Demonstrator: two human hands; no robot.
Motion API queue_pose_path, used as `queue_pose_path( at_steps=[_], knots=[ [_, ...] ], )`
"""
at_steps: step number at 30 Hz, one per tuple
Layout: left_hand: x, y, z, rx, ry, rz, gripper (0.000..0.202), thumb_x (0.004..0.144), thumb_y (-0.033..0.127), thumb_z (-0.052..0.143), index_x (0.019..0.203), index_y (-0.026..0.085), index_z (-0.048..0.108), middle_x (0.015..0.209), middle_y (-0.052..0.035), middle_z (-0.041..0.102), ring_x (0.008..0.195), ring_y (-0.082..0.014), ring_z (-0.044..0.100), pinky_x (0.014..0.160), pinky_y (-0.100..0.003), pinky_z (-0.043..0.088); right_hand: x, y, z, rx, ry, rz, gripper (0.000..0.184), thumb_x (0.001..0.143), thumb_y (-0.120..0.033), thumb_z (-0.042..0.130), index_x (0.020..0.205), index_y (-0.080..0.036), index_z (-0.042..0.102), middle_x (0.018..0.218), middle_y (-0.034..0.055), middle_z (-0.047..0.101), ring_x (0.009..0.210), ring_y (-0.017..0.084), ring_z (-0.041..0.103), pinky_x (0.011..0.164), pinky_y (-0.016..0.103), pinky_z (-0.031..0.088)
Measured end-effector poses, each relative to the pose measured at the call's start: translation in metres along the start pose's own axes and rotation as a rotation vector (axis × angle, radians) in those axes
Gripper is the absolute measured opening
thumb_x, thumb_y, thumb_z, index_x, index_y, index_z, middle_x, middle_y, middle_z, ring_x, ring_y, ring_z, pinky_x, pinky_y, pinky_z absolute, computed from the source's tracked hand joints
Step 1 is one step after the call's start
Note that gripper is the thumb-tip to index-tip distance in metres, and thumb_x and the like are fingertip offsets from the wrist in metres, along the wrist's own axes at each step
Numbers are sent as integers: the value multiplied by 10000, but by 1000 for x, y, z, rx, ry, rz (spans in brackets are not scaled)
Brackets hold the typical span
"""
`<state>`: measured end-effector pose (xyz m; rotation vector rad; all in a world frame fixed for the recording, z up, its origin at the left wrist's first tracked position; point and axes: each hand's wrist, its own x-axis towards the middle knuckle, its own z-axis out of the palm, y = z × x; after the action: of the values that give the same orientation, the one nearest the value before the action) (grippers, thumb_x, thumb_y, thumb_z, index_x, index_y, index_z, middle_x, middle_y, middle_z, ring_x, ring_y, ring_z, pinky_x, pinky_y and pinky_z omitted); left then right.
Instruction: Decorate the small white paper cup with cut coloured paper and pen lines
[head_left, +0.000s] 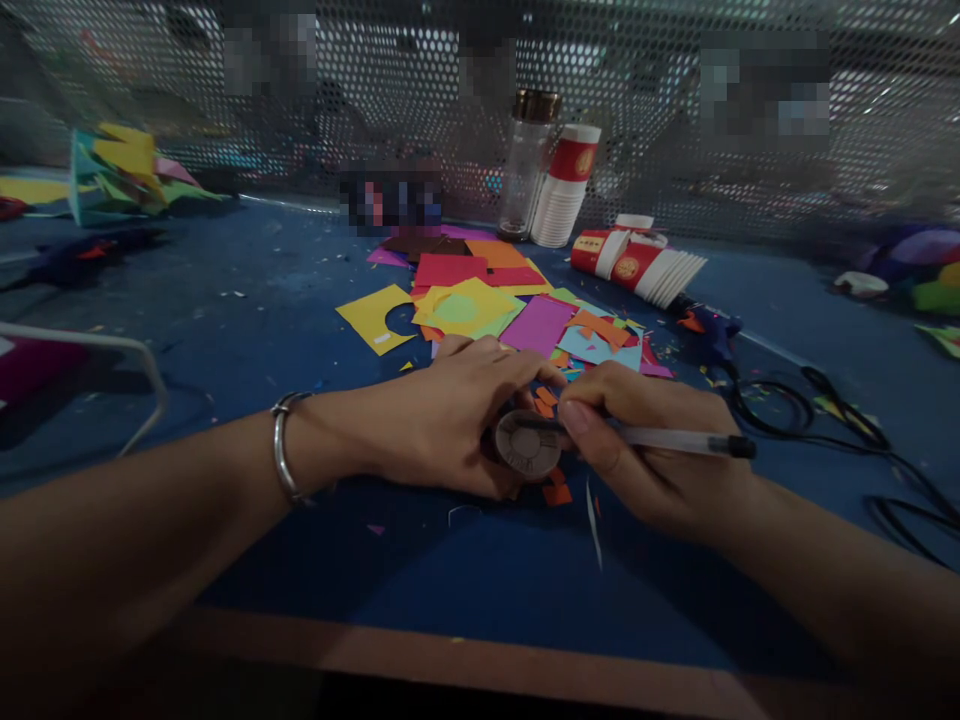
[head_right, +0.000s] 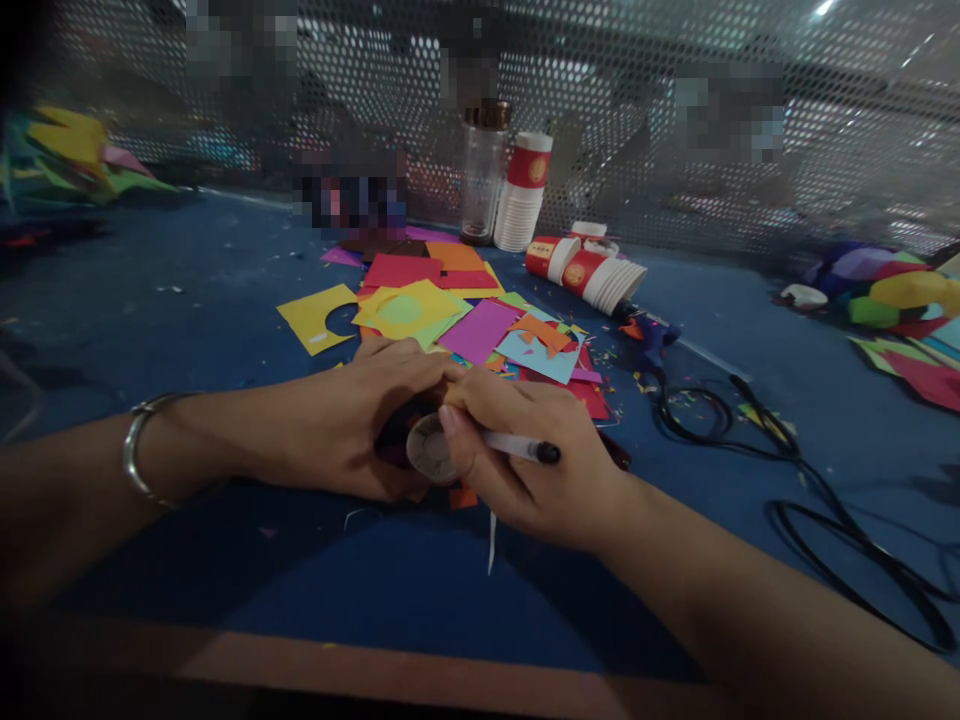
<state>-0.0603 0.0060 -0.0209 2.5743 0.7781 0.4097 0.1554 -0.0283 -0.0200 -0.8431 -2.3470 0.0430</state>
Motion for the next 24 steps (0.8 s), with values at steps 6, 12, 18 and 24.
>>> queue_pose_path(
  at_steps=[6, 12, 18, 24],
  knots=[
    [0, 0, 1, -4, -11, 7, 452, 725, 365, 782, 1097, 226, 567, 1149, -66, 657, 1109, -303, 568, 976, -451, 404, 1, 0, -1, -44, 3, -5, 225, 1018, -220, 441, 826, -256, 553, 677, 4, 685, 534, 131, 588, 477, 283, 380],
    [0, -1, 1, -21, 7, 2, 489, 745, 379, 761, 1164, 225, 561, 1143, -70, 662, 1092, -303, 577, 971, -466, 407, -3, 1, 4, 28, 48, -20, 199, 1006, -204, 461, 832, -247, 549, 669, -12, 663, 535, 121, 589, 478, 277, 369],
    [0, -1, 0, -24, 0, 6, 447, 743, 380, 759, 1122, 234, 573, 1147, -64, 657, 1094, -306, 571, 982, -477, 401, 1, 0, 0, -1, -5, -23, 193, 989, -172, 475, 824, -246, 541, 666, -9, 674, 541, 124, 603, 476, 281, 363],
    [0, -1, 1, -23, -1, 6, 452, 749, 403, 757, 1115, 225, 558, 1126, -65, 651, 1079, -303, 572, 946, -455, 401, 1, 0, 0, -23, -11, -14, 204, 996, -190, 457, 821, -243, 548, 674, -4, 689, 543, 124, 603, 483, 274, 387]
  ],
)
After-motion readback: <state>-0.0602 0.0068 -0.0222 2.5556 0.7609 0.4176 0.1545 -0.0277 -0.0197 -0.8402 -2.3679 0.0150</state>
